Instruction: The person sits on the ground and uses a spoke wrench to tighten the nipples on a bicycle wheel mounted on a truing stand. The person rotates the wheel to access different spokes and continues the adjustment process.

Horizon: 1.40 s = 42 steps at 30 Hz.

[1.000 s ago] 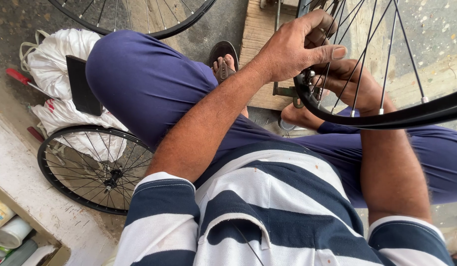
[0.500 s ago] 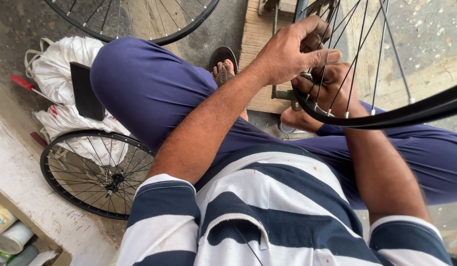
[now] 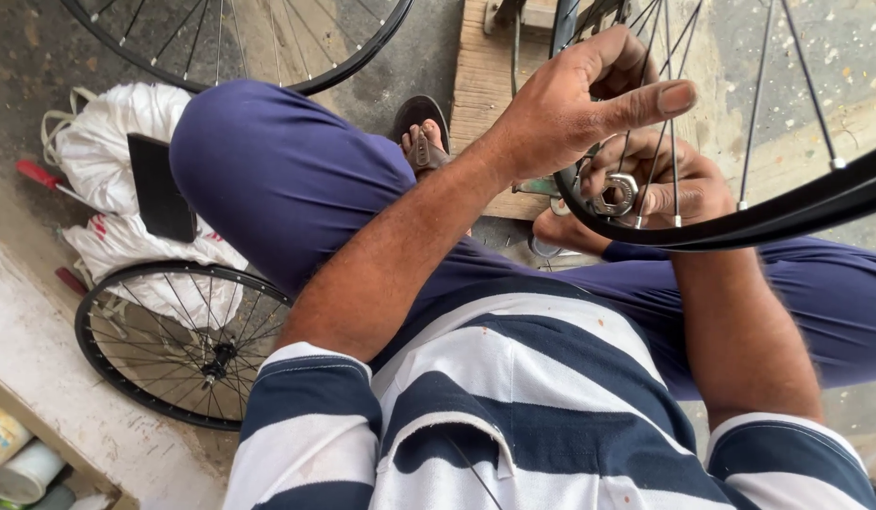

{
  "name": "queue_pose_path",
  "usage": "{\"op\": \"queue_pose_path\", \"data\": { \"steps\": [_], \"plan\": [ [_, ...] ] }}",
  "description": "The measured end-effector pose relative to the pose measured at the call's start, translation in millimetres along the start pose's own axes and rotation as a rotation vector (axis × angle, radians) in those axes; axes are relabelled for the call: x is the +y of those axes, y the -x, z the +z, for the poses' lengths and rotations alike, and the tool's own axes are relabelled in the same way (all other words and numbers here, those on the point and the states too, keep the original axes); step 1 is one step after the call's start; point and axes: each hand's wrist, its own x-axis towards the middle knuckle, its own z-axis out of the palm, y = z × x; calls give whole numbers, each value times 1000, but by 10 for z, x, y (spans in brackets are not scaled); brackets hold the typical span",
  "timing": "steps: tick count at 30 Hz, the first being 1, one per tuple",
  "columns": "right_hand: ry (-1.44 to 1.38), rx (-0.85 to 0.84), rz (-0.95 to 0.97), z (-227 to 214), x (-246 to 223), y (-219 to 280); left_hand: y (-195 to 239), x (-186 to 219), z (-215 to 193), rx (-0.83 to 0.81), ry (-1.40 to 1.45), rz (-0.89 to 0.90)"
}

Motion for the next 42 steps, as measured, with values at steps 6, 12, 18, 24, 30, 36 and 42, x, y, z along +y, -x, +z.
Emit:
{"op": "queue_pose_path", "data": {
  "steps": [6, 12, 18, 24, 30, 36, 42],
  "plan": [
    [963, 401, 37, 8, 74, -186, -9, -233, -124, -18, -104, -25],
    [1406, 473, 98, -141, 222, -379, -53, -466, -179, -6, -257, -47],
    [790, 309, 77, -525, 179, -147, -27, -512, -160, -6, -308, -48],
    [875, 552, -294, -204, 332, -292, 4, -407, -184, 50, -459, 54],
    [1260, 836, -160, -149, 14, -28, 405, 483, 115, 131, -376, 373],
    [1445, 733, -296, -341, 59, 224, 772, 876, 367, 50, -627, 571],
    [1564, 779, -99, -264, -14, 205, 948, 272, 151, -50, -989, 350]
  ]
}}
